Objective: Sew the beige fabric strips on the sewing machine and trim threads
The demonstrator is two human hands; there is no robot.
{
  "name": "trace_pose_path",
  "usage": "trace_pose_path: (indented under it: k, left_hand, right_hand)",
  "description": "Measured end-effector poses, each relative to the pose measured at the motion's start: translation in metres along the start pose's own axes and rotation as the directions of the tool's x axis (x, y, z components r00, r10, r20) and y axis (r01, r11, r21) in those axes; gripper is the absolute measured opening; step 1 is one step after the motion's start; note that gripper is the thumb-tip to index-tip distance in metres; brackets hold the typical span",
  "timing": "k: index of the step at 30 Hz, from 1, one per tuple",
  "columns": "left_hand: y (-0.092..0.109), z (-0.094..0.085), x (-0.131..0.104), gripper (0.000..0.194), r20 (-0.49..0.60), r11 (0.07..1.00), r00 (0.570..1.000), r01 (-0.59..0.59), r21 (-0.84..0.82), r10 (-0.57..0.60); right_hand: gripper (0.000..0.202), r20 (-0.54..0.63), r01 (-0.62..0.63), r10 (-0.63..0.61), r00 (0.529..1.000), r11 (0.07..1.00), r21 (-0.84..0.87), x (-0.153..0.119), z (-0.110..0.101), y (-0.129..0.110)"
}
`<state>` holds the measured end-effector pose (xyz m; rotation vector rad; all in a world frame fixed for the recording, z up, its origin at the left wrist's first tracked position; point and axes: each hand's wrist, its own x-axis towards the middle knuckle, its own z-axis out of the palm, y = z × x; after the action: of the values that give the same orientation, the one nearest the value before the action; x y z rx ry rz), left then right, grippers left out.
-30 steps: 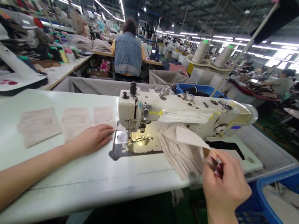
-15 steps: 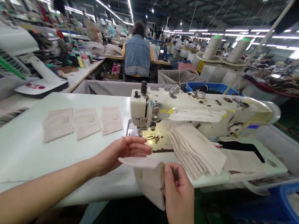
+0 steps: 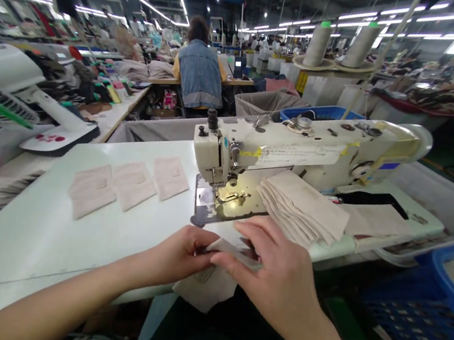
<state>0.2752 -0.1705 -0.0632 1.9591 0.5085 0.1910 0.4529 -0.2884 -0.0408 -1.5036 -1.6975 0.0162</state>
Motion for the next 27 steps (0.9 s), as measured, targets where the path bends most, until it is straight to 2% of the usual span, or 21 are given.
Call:
trace_pose_path:
  k: [2, 3, 5, 7, 9, 12, 15, 17, 19, 21, 22, 24, 27]
  left_hand:
    - [0.0, -0.001, -0.002, 0.029, 0.011, 0.999, 1.0, 0.008, 0.042, -0.009]
    - [-0.001, -0.004, -0.003, 0.034, 0.012, 0.999, 1.0, 0.022, 0.039, -0.023]
    - [-0.008, -0.013, -0.005, 0.041, 0.0, 0.997, 0.998, 0.07, -0.012, -0.07]
    - [-0.016, -0.027, -0.008, 0.043, -0.054, 0.983, 0.987, 0.145, -0.114, -0.152]
    - [-0.026, -0.043, -0.01, 0.042, -0.14, 0.945, 0.958, 0.208, -0.251, -0.249]
    - [-0.038, -0.061, -0.009, 0.043, -0.219, 0.867, 0.909, 0.232, -0.44, -0.354]
    - [-0.049, -0.071, 0.005, 0.042, -0.211, 0.844, 0.9, 0.247, -0.476, -0.382]
    - [-0.056, -0.073, 0.02, 0.037, -0.259, 0.91, 0.9, 0.261, -0.323, -0.35]
    - [-0.063, -0.072, 0.037, 0.03, -0.357, 0.958, 0.892, 0.285, -0.036, -0.278]
    - [-0.067, -0.071, 0.052, 0.024, -0.436, 0.916, 0.877, 0.327, 0.231, -0.203]
    - [-0.069, -0.071, 0.058, 0.022, -0.458, 0.885, 0.871, 0.345, 0.313, -0.178]
    - [-0.07, -0.07, 0.066, 0.016, -0.47, 0.847, 0.87, 0.358, 0.394, -0.149]
    - [-0.068, -0.07, 0.071, 0.012, -0.454, 0.838, 0.883, 0.337, 0.429, -0.122]
  right_hand:
    - [0.011, 0.118, -0.055, 0.046, 0.992, 0.995, 0.079, 0.006, 0.001, -0.004]
    - [0.013, 0.12, -0.113, 0.1, 0.988, 0.988, 0.103, 0.007, 0.001, -0.003]
    - [0.02, -0.003, -0.248, 0.25, 0.968, 0.964, 0.097, 0.007, -0.001, 0.005]
    - [0.022, -0.17, -0.399, 0.404, 0.899, 0.915, 0.066, 0.001, -0.004, 0.019]
    - [0.026, -0.201, -0.514, 0.52, 0.83, 0.854, 0.084, -0.007, -0.004, 0.032]
    - [0.029, -0.016, -0.593, 0.602, 0.799, 0.791, 0.151, -0.023, 0.01, 0.042]
    - [0.029, 0.178, -0.609, 0.582, 0.793, 0.763, 0.217, -0.04, 0.036, 0.035]
    - [0.024, 0.227, -0.605, 0.562, 0.795, 0.76, 0.238, -0.049, 0.053, 0.028]
    - [0.019, 0.207, -0.588, 0.551, 0.809, 0.77, 0.247, -0.056, 0.066, 0.025]
    - [0.018, 0.188, -0.545, 0.512, 0.838, 0.802, 0.244, -0.06, 0.073, 0.026]
    - [0.018, 0.195, -0.512, 0.476, 0.857, 0.824, 0.241, -0.061, 0.074, 0.028]
    - [0.017, 0.223, -0.433, 0.386, 0.895, 0.87, 0.235, -0.063, 0.075, 0.032]
    - [0.013, 0.215, -0.258, 0.21, 0.954, 0.94, 0.224, -0.065, 0.076, 0.038]
